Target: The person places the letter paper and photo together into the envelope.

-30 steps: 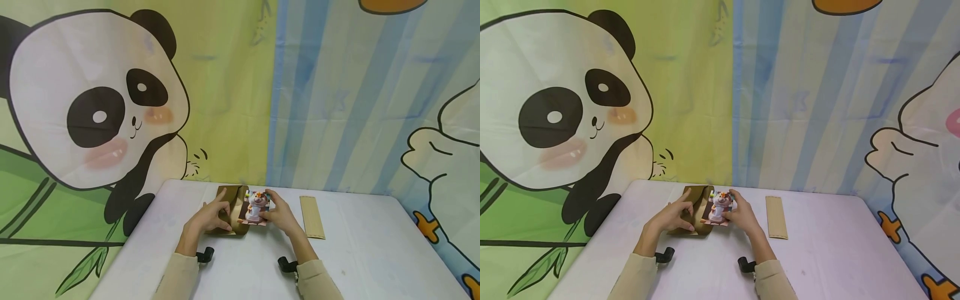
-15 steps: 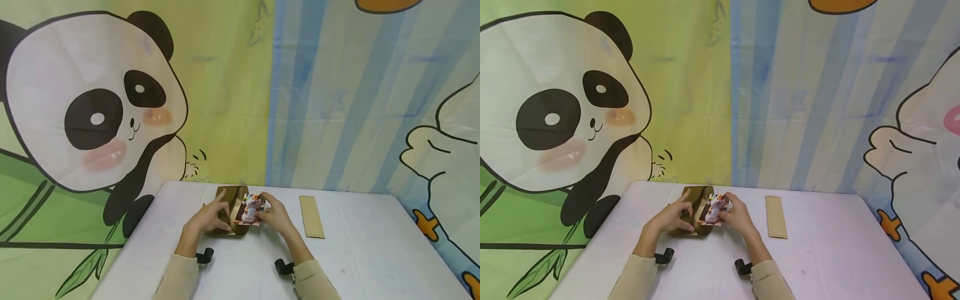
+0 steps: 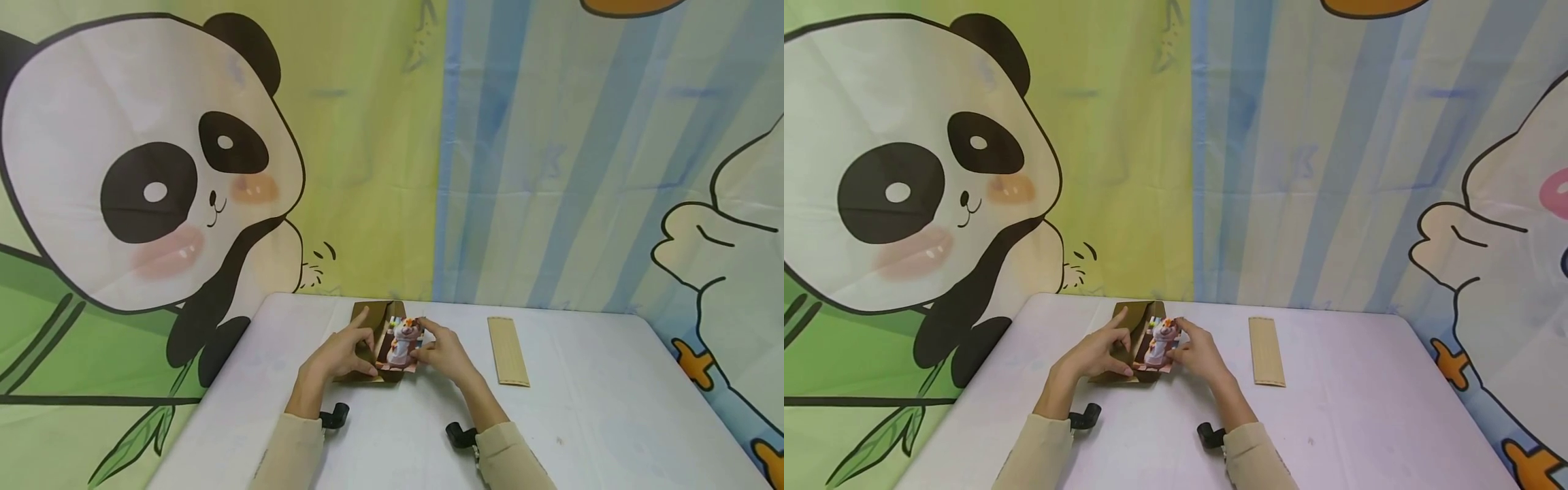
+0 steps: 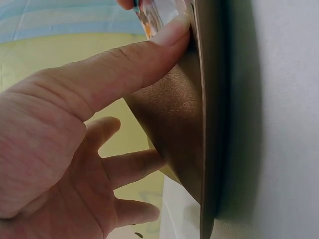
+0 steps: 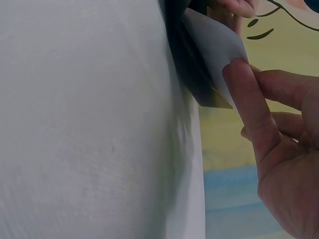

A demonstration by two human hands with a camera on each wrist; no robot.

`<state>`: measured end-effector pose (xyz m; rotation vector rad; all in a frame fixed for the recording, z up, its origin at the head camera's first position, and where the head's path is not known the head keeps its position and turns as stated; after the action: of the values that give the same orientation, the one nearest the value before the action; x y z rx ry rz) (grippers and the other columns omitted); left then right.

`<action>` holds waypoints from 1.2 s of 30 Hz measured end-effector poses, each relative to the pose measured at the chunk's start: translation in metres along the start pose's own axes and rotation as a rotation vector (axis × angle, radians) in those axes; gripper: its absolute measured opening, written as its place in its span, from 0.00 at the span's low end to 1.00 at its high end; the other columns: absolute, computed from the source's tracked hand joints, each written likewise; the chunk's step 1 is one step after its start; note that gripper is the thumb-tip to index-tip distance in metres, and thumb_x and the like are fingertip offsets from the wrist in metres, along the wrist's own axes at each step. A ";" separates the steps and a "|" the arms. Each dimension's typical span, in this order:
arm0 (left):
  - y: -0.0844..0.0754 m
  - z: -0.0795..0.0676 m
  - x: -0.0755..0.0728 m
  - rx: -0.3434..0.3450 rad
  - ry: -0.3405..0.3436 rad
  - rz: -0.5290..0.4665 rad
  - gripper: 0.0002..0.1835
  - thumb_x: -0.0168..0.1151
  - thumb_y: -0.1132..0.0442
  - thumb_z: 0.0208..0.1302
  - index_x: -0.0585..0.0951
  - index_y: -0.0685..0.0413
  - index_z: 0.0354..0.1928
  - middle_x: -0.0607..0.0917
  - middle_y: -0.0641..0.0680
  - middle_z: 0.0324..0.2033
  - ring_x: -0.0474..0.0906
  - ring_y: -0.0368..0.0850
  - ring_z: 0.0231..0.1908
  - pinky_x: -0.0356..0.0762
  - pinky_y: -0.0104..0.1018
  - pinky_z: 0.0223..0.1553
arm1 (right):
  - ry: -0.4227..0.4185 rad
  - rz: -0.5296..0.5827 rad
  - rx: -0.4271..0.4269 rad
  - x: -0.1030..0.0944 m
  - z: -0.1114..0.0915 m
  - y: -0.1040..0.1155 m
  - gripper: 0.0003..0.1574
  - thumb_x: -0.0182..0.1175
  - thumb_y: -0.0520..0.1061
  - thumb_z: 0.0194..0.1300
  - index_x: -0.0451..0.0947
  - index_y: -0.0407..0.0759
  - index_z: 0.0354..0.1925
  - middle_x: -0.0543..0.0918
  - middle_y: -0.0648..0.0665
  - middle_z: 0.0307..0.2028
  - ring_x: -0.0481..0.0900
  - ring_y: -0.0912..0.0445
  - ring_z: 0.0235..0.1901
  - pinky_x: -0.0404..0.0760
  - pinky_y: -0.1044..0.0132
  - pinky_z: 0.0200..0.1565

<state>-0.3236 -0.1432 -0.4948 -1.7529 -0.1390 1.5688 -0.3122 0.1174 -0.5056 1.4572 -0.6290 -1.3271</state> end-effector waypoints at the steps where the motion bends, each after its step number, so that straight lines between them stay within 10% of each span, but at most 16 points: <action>1: -0.001 0.000 0.000 0.001 -0.002 0.004 0.21 0.80 0.48 0.38 0.77 0.41 0.32 0.42 0.49 0.76 0.70 0.58 0.54 0.70 0.49 0.47 | 0.006 -0.002 0.002 0.001 0.001 0.000 0.48 0.66 0.34 0.57 0.57 0.45 0.71 0.86 0.39 0.35 0.85 0.51 0.31 0.82 0.54 0.33; 7: -0.001 -0.002 0.000 0.005 -0.005 -0.003 0.21 0.79 0.48 0.39 0.77 0.39 0.31 0.43 0.50 0.76 0.53 0.66 0.68 0.61 0.66 0.57 | 0.025 0.003 -0.017 0.009 0.004 -0.002 0.46 0.65 0.31 0.57 0.58 0.42 0.71 0.84 0.37 0.38 0.85 0.52 0.28 0.83 0.53 0.32; 16: -0.001 -0.001 0.000 0.009 -0.005 -0.014 0.21 0.80 0.49 0.39 0.77 0.39 0.32 0.44 0.50 0.76 0.68 0.57 0.54 0.68 0.48 0.46 | 0.024 -0.064 -0.025 0.018 0.009 0.000 0.45 0.66 0.33 0.58 0.58 0.39 0.71 0.84 0.39 0.34 0.83 0.54 0.24 0.82 0.60 0.27; 29: 0.000 -0.003 -0.001 0.001 -0.005 -0.012 0.21 0.80 0.49 0.38 0.76 0.38 0.32 0.43 0.49 0.76 0.70 0.55 0.51 0.69 0.47 0.44 | -0.021 -0.092 -0.057 0.027 0.017 0.005 0.46 0.68 0.34 0.56 0.60 0.38 0.69 0.73 0.36 0.58 0.83 0.58 0.28 0.82 0.65 0.28; 36: 0.000 -0.002 -0.001 -0.005 -0.005 -0.020 0.21 0.80 0.48 0.39 0.75 0.38 0.31 0.44 0.50 0.76 0.70 0.55 0.53 0.70 0.46 0.44 | -0.008 -0.098 -0.060 0.031 0.020 0.007 0.45 0.68 0.34 0.57 0.60 0.37 0.69 0.77 0.34 0.53 0.83 0.58 0.28 0.82 0.65 0.29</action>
<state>-0.3222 -0.1443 -0.4936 -1.7467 -0.1625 1.5591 -0.3215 0.0812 -0.5092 1.4497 -0.5245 -1.4163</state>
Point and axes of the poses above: each hand's wrist, its own z-axis towards the middle knuckle, its own x-axis out of the palm, y = z × x, the point moved 1 cm from there along z, towards the middle knuckle
